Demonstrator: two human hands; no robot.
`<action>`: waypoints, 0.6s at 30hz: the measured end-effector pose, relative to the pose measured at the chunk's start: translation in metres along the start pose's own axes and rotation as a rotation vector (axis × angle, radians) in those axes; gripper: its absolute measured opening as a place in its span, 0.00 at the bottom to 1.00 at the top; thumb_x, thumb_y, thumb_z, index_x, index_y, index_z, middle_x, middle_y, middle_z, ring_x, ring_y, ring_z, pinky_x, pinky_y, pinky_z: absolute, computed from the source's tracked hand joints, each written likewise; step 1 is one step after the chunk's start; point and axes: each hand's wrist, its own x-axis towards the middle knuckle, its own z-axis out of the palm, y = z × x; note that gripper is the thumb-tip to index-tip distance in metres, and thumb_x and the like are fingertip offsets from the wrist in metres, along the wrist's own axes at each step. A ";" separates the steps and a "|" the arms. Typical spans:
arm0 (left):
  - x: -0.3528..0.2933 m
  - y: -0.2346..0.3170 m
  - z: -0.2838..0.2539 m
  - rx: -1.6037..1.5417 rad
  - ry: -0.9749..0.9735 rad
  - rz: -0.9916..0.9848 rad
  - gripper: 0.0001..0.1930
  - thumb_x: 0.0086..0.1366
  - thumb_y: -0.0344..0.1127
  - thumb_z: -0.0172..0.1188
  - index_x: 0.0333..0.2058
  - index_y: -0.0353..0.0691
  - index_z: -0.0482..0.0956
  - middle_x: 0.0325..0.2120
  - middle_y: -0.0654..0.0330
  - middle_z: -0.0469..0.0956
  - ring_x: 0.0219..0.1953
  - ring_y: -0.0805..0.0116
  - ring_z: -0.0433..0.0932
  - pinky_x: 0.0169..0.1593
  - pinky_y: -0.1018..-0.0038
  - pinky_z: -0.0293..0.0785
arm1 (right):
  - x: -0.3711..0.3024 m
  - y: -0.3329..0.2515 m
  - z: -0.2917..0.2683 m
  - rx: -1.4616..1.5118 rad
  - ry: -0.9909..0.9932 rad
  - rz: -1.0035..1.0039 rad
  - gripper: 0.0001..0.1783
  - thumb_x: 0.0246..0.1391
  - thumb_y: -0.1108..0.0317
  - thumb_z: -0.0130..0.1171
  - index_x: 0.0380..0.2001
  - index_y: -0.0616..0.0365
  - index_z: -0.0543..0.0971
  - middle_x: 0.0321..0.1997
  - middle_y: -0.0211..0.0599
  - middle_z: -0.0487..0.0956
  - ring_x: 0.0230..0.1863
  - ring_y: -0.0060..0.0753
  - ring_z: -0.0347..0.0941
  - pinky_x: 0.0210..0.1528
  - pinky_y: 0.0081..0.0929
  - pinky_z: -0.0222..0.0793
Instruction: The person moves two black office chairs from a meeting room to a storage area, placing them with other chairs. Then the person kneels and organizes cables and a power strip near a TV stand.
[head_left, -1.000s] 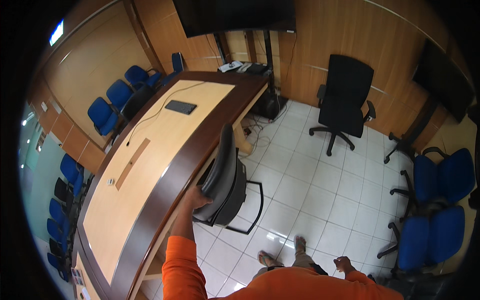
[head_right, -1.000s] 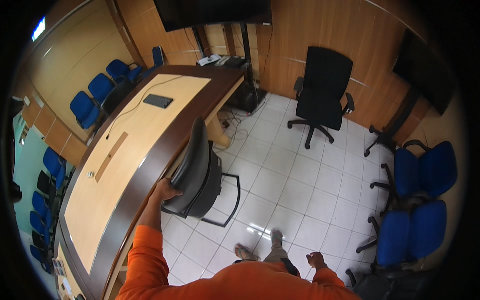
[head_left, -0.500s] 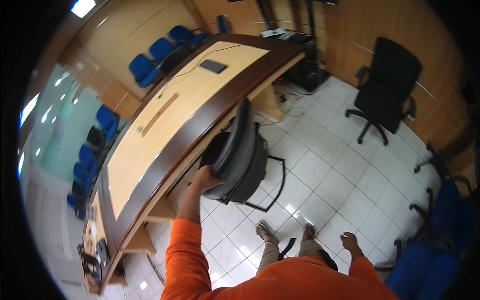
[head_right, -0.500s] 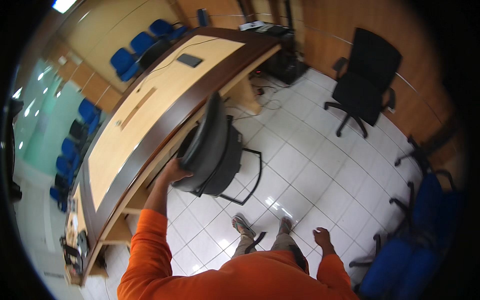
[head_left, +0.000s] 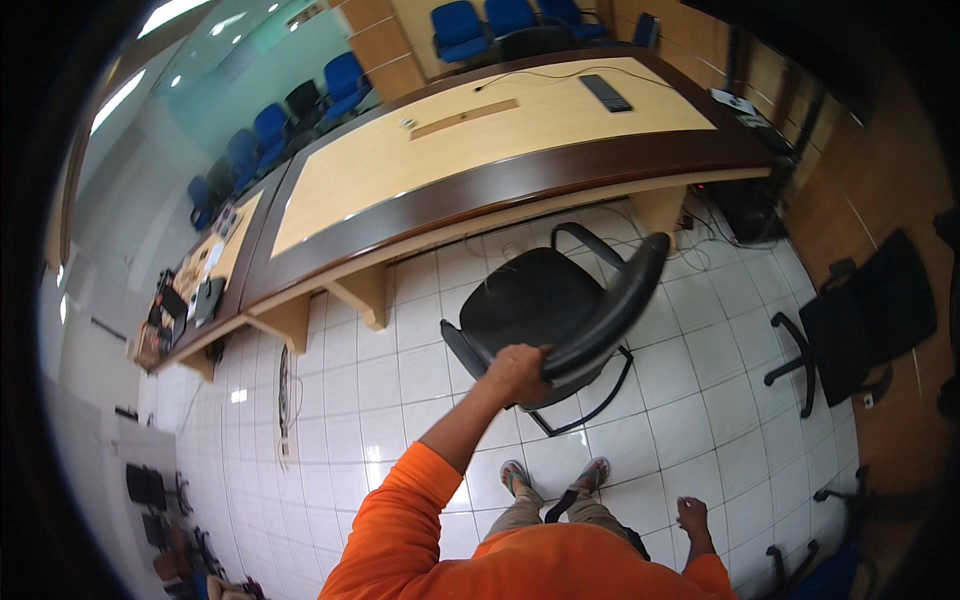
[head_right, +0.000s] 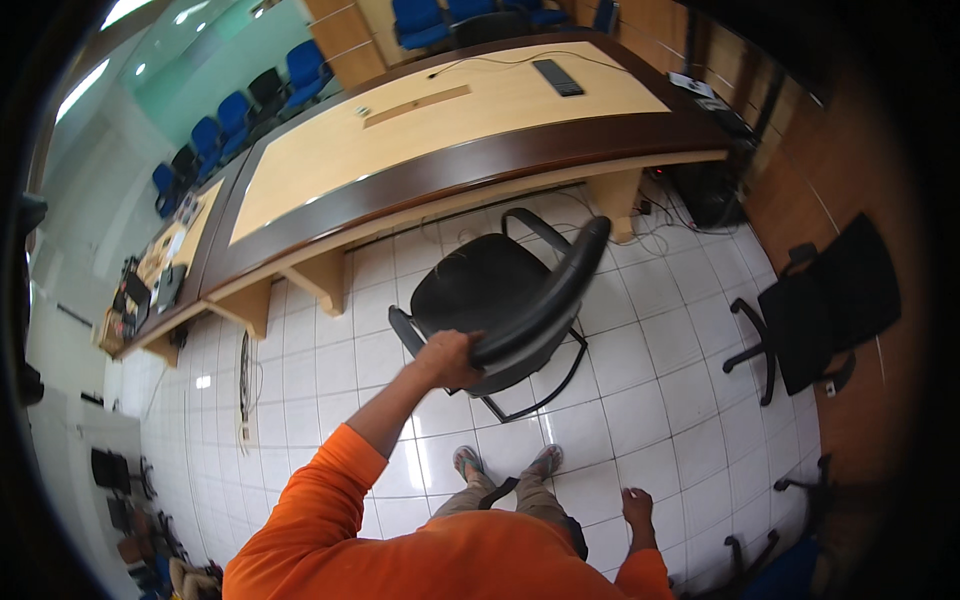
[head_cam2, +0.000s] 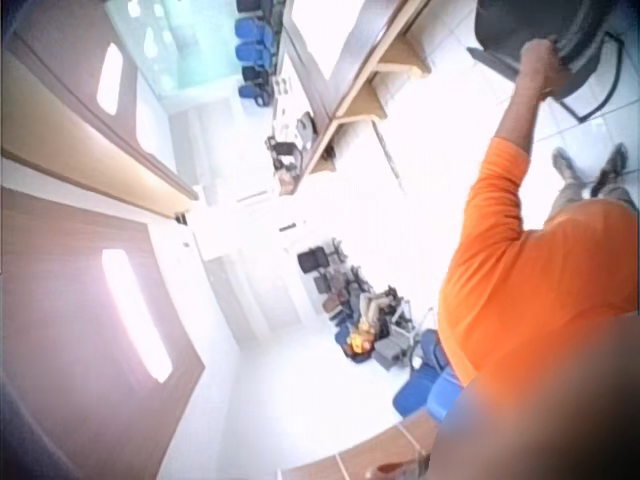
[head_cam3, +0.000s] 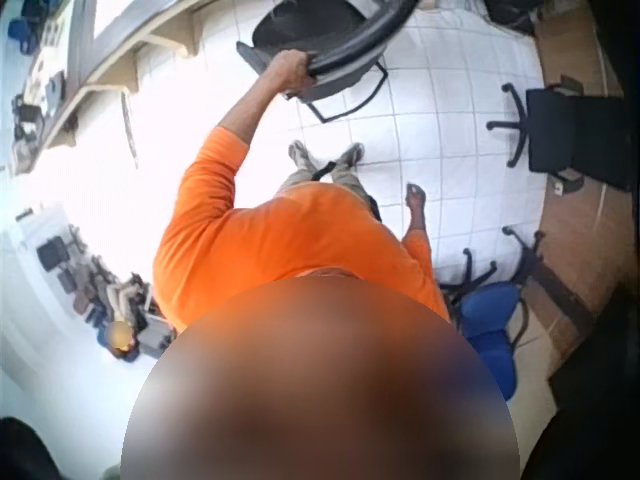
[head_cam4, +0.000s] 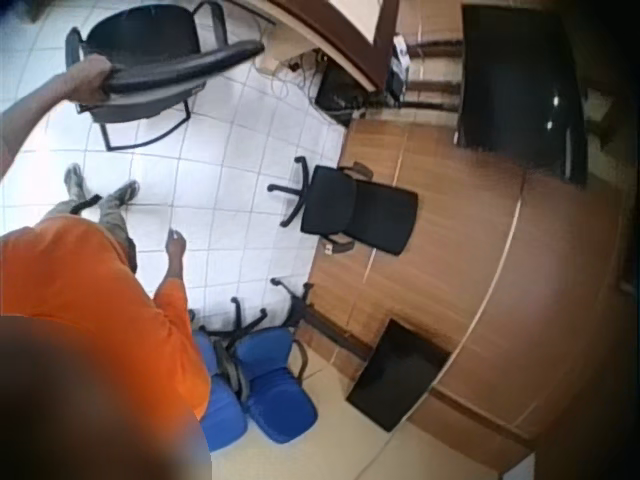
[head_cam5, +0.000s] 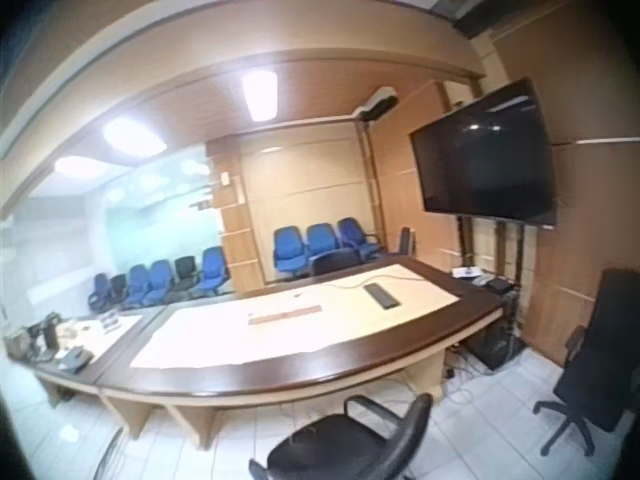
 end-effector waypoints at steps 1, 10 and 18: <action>-0.008 -0.001 0.011 0.005 -0.028 -0.011 0.36 0.49 0.44 0.69 0.58 0.37 0.76 0.34 0.41 0.83 0.42 0.44 0.83 0.51 0.57 0.79 | 0.003 -0.044 0.013 -0.050 -0.035 -0.150 0.26 0.61 0.51 0.60 0.46 0.67 0.83 0.46 0.55 0.84 0.48 0.51 0.82 0.53 0.39 0.77; -0.100 0.038 0.029 -0.148 -0.187 0.129 0.49 0.59 0.60 0.62 0.66 0.24 0.61 0.30 0.41 0.83 0.38 0.44 0.84 0.47 0.59 0.80 | -0.145 -0.417 -0.015 0.743 -0.169 -0.387 0.52 0.62 0.32 0.53 0.75 0.55 0.50 0.70 0.52 0.65 0.66 0.51 0.68 0.60 0.45 0.72; -0.126 -0.044 0.057 -0.821 -0.194 0.170 0.41 0.63 0.65 0.59 0.59 0.30 0.76 0.39 0.37 0.83 0.44 0.46 0.85 0.53 0.62 0.79 | -0.198 -0.481 0.013 0.517 0.308 -0.329 0.59 0.54 0.62 0.73 0.76 0.59 0.43 0.73 0.55 0.62 0.71 0.50 0.61 0.73 0.37 0.55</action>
